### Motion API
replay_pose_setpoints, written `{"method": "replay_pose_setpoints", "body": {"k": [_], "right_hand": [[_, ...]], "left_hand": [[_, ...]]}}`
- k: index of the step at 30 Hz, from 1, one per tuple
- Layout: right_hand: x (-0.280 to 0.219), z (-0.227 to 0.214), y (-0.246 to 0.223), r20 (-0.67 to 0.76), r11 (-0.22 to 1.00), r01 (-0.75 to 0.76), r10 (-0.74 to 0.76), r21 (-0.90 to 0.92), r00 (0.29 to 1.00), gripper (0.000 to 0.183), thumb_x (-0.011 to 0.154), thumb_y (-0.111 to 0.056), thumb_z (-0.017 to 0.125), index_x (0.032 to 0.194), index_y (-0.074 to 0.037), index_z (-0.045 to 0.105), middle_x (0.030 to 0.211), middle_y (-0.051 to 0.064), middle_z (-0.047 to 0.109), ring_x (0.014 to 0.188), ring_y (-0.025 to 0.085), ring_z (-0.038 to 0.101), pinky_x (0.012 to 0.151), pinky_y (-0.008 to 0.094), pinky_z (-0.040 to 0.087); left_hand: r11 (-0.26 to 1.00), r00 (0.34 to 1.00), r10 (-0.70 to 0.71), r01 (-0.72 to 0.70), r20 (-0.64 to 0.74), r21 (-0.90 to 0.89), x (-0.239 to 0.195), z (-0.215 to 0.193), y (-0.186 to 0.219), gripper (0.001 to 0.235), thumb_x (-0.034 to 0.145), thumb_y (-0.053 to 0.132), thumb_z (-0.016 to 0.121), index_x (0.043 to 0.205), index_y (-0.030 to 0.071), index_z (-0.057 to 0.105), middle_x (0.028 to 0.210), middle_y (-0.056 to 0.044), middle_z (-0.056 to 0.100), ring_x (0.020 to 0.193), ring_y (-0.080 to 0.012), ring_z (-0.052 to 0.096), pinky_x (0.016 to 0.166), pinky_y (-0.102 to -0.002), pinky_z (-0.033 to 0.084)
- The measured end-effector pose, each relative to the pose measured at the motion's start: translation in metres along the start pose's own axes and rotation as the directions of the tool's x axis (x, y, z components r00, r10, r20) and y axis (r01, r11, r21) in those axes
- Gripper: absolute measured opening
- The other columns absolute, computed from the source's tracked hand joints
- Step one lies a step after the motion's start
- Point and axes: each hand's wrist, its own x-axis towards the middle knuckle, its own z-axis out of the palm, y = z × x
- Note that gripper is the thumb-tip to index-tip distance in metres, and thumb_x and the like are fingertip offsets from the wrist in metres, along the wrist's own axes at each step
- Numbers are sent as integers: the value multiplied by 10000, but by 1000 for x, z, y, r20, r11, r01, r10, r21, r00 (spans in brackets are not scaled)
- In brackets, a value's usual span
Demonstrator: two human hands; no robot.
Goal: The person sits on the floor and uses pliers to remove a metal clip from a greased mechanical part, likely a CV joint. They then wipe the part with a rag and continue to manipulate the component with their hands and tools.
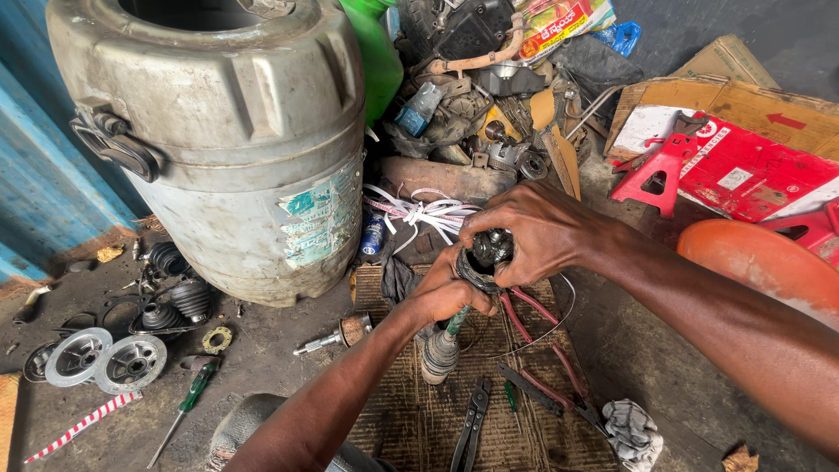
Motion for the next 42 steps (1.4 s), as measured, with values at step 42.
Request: {"method": "replay_pose_setpoints", "body": {"k": [42], "right_hand": [[0, 9, 21, 108, 993, -120, 118, 9, 987, 459, 526, -302, 827, 967, -186, 768, 734, 93, 762, 653, 291, 729, 641, 440, 538]], "left_hand": [[988, 996, 91, -92, -13, -123, 8, 6, 4, 335, 649, -11, 876, 945, -12, 717, 867, -77, 769, 794, -171, 723, 825, -347, 591]]}}
